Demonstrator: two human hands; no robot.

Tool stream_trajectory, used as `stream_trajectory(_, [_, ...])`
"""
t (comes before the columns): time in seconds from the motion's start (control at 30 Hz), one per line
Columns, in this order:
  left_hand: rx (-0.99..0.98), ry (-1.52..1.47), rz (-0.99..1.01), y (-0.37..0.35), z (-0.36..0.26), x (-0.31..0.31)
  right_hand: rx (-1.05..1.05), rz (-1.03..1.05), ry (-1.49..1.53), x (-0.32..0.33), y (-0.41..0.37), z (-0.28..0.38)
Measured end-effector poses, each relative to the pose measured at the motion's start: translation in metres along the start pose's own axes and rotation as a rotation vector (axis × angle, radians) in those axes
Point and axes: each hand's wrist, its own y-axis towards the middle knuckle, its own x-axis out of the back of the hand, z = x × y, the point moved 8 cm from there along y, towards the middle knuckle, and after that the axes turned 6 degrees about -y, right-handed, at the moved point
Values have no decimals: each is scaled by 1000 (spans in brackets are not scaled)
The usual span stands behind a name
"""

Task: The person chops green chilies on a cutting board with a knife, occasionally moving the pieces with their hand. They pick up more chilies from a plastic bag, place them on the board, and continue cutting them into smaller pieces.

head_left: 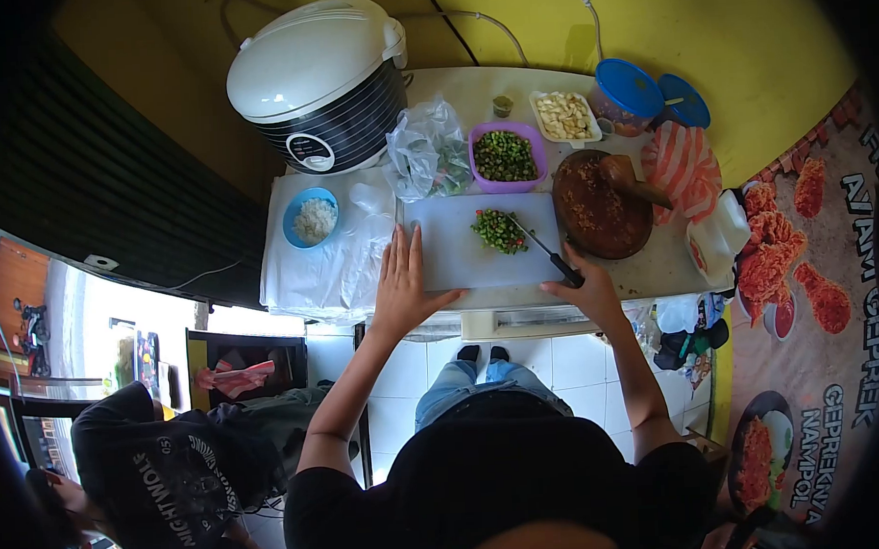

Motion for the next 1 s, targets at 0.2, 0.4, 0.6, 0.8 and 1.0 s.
stream_trajectory(0.2, [34,-88,-29,2,0,0,34,36,98,-8,6,1])
stream_trajectory(0.4, [89,-238,-54,2,-10,2,85,-26,203,-9,7,-7])
stream_trajectory(0.6, [115,-284,-50,-3,-11,2,-63,35,358,-9,-4,-11])
stream_trajectory(0.8, [114,-381,-48,-14,-10,-3,-156,18,553,-9,-14,-13])
stream_trajectory(1.0, [73,-443,-25,-19,-12,3,-198,27,725,-16,-20,-19])
